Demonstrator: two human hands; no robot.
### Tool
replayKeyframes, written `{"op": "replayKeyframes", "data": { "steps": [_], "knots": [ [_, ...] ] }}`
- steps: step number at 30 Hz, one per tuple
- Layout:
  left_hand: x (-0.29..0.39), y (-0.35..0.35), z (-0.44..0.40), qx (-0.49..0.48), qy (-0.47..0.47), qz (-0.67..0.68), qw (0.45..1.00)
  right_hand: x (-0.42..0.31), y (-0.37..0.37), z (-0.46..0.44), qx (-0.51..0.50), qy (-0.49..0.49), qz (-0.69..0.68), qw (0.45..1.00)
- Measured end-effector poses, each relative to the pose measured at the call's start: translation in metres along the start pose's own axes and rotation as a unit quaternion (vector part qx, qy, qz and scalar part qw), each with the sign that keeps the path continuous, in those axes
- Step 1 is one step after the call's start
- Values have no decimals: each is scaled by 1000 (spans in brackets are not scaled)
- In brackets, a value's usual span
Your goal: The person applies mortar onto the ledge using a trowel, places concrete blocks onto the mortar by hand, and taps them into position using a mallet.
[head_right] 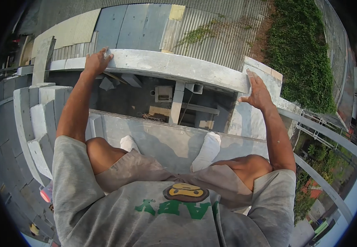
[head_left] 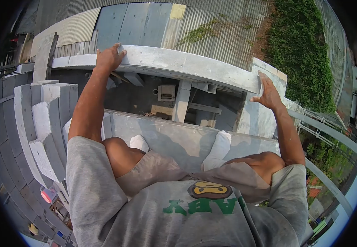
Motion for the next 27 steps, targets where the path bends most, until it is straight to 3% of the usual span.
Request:
{"op": "replayKeyframes", "data": {
  "steps": [4,6,8,11,14,15,21,24,26,27],
  "knots": [
    [-3,-5,1,9,0,-6,1000,-18,16,16,132,39,78,987],
    [-3,-8,1,14,-1,-8,1000,-24,17,31,202,108,60,971],
    [-4,-8,0,23,-5,-8,1000,-31,4,49,77,-21,-13,997],
    [-4,-9,1,16,-4,-23,1000,-14,-39,64,14,-127,-41,991],
    [-4,-8,2,21,-7,-35,999,21,-84,57,75,-182,-166,966],
    [-9,-14,0,31,-13,-32,999,23,-82,51,37,-219,-249,943],
    [-5,-10,-5,3,-12,-9,1000,41,-114,16,143,-130,-266,944],
    [-13,-17,-9,5,-16,-17,1000,40,-131,1,104,-129,-385,908],
    [-13,-9,-5,-15,-13,-18,1000,24,-128,-7,52,-161,-533,829],
    [-7,-2,-2,-17,0,-28,999,26,-128,-11,42,-162,-516,840]
  ]
}}
Point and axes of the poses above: each hand's wrist, its own z-axis away from the middle knuckle, its own y-axis out of the back of the hand, x = y × z, the point moved 2 cm from there along -z, towards the middle knuckle, and after that the axes turned 2 degrees about -x, right-handed, at the moved point
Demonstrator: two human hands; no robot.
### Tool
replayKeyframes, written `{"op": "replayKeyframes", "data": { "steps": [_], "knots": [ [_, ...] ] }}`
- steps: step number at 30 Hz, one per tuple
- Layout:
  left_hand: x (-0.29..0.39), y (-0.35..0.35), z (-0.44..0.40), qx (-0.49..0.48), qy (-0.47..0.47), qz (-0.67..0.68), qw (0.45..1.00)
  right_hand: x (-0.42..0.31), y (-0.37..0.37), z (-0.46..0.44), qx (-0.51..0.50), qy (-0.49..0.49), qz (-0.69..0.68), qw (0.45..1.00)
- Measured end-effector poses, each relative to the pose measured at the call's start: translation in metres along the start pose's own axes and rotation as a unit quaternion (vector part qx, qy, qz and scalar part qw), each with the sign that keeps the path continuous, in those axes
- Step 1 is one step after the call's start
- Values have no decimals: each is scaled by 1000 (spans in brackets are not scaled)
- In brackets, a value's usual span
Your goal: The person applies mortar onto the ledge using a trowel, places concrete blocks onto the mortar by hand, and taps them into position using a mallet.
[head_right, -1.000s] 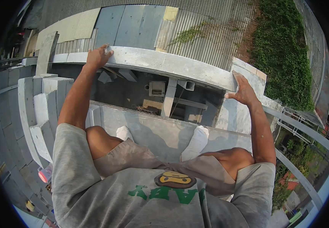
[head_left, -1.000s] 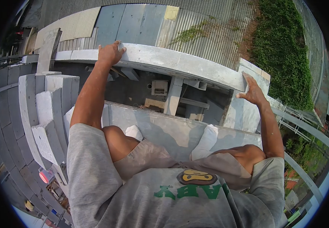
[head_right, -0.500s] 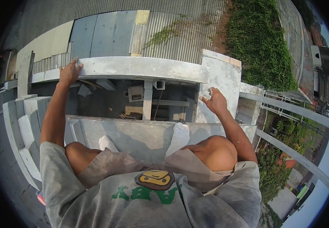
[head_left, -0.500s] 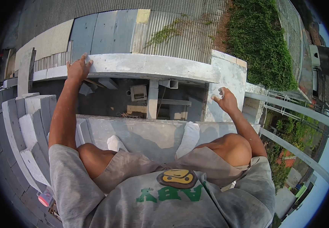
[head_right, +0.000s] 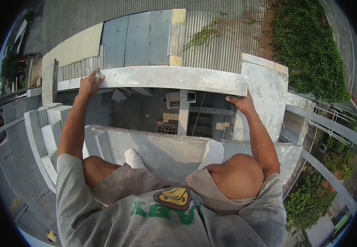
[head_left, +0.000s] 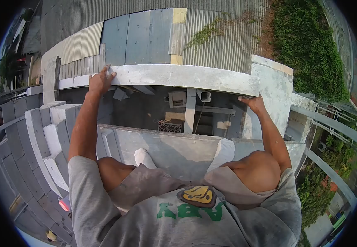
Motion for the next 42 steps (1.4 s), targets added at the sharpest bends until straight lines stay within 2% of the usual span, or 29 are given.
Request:
{"op": "replayKeyframes", "data": {
  "steps": [2,3,4,5,10,15,22,25,28,35,42],
  "knots": [
    [0,0,-1,9,4,-12,1000,8,3,-4,1,-14,21,1000],
    [0,1,-1,11,-1,-10,1000,7,4,-4,6,-9,-17,1000],
    [2,4,-1,2,5,3,1000,4,5,-4,14,15,14,1000],
    [2,6,0,-7,7,17,1000,13,7,-9,5,-5,-28,1000],
    [-1,6,-5,-18,18,43,999,5,9,-10,13,-35,75,996],
    [1,11,-2,-8,12,6,1000,-3,10,-11,-3,-24,98,995],
    [-1,7,-2,7,12,10,1000,-19,11,-4,-7,22,201,979],
    [-2,6,-4,3,6,-1,1000,-14,12,-9,-13,15,219,976],
    [-4,1,-4,31,-16,-7,999,-19,12,-11,-45,-35,202,978],
    [-3,-3,0,36,-13,12,999,-14,10,-9,-14,17,229,973],
    [-3,-3,-3,27,-10,25,999,-5,10,-12,-39,57,294,953]
  ]
}}
Point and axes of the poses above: each hand's wrist, its own z-axis away from the middle knuckle, its own y-axis out of the back of the hand, x = y × z, the point moved 2 cm from there along -z, towards the middle knuckle, and after that the axes turned 2 degrees about -x, right-handed, at the moved point
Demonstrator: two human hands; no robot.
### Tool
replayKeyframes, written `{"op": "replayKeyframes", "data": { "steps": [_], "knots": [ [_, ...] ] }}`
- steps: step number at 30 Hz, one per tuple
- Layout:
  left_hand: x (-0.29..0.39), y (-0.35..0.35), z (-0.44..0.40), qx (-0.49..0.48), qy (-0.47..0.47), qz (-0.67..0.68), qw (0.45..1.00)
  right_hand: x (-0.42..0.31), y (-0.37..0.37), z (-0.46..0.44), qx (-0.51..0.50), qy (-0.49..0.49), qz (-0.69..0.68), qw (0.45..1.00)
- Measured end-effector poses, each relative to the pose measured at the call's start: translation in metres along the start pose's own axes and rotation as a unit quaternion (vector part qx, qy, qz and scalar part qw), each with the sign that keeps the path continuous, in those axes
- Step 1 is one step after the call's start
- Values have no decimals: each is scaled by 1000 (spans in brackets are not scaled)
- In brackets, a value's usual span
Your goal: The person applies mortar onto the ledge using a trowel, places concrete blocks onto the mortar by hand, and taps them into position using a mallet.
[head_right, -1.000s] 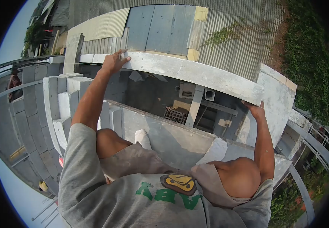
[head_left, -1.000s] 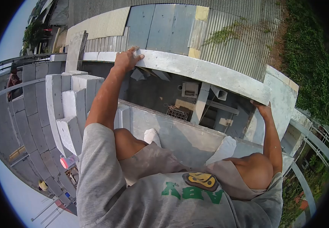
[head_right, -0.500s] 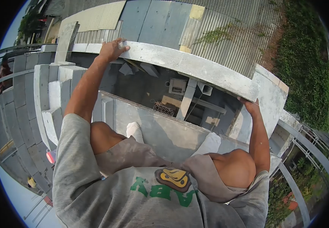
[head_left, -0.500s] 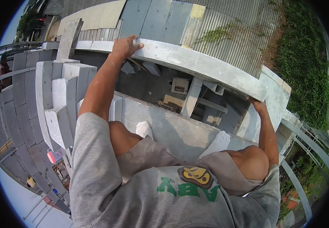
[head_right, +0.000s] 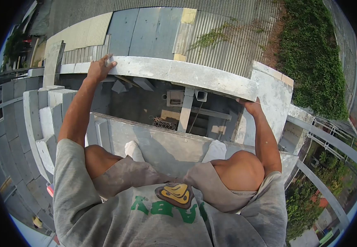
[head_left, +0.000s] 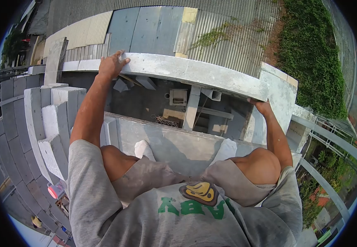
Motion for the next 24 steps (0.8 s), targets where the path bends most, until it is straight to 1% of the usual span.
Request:
{"op": "replayKeyframes", "data": {
  "steps": [1,8,11,13,14,15,16,19,20,23,24],
  "knots": [
    [1,1,1,-6,4,1,1000,1,-1,0,0,10,11,1000],
    [-2,-1,1,9,2,30,1000,-6,0,3,-6,-38,-51,998],
    [5,7,6,-10,29,54,998,-1,-3,1,1,-45,-71,996],
    [-2,-1,3,23,2,67,997,-4,-2,3,16,-49,-99,994],
    [-10,-11,0,82,-49,87,992,-1,-4,1,17,-48,-95,994],
    [-20,-20,-7,80,-70,108,988,4,-7,-1,18,-48,-92,994],
    [-13,-15,-4,48,-38,135,989,5,-8,-1,18,-47,-90,995],
    [-17,-18,-6,92,-76,137,983,2,-8,2,35,-62,-165,984],
    [-19,-21,-7,78,-60,139,985,0,-8,1,29,-65,-167,983],
    [-22,-24,-8,83,-67,152,983,6,-12,1,27,-66,-207,976],
    [-23,-25,-8,83,-66,159,982,6,-12,0,29,-61,-196,978]
  ]
}}
Point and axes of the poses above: each hand's wrist, its own z-axis away from the middle knuckle, its own y-axis out of the back of the hand, x = y × z, the point moved 2 cm from there along -z, towards the middle knuckle, and after that the axes turned 2 degrees about -x, right-handed, at the moved point
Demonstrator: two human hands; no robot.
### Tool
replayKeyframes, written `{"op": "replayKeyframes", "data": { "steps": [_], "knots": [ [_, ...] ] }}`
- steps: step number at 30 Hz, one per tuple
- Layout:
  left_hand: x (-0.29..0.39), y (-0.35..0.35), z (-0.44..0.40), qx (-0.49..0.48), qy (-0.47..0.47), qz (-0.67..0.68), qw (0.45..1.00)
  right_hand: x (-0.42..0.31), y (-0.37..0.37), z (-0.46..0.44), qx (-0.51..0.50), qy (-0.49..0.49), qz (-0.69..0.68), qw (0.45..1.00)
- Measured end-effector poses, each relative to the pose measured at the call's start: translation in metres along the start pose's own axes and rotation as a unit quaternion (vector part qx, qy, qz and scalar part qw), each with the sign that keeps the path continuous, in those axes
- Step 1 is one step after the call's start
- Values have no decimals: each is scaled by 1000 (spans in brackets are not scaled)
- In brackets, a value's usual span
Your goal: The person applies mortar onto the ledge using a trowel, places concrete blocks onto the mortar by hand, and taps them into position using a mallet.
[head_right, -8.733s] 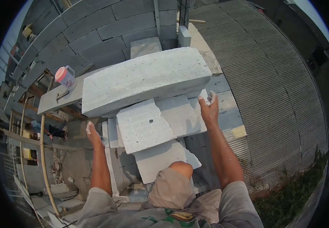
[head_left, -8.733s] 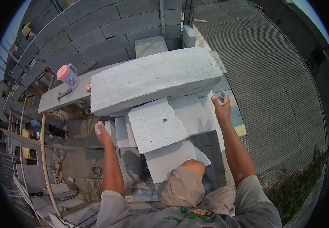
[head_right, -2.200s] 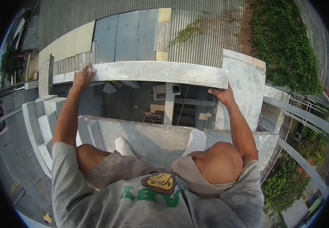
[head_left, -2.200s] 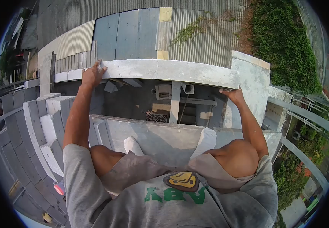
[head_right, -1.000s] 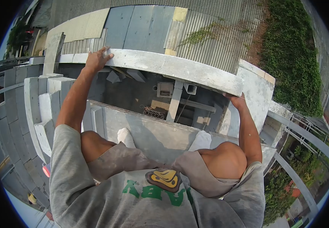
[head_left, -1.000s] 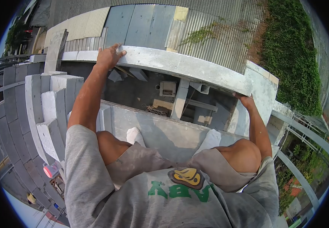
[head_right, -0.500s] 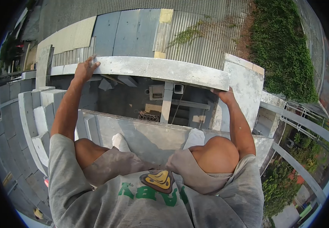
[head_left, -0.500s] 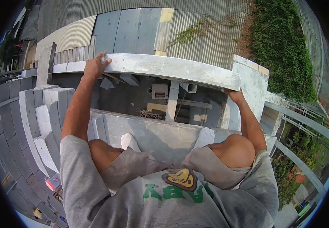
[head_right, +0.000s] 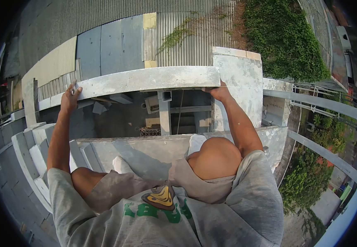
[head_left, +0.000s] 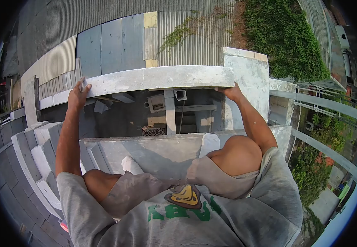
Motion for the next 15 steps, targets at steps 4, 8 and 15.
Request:
{"op": "replayKeyframes", "data": {
  "steps": [4,8,15],
  "knots": [
    [-2,-6,0,23,-9,31,999,2,1,1,11,-3,35,999],
    [13,5,5,7,16,20,1000,6,1,-1,0,26,49,998],
    [26,15,9,-10,51,-17,998,10,-1,-3,12,56,64,996]
  ]
}}
Point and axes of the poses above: each hand's wrist, its own z-axis away from the middle knuckle, its own y-axis out of the back of the hand, x = y × z, the point moved 2 cm from there along -z, towards the middle knuckle, and after that the axes turned 2 degrees about -x, right-handed, at the moved point
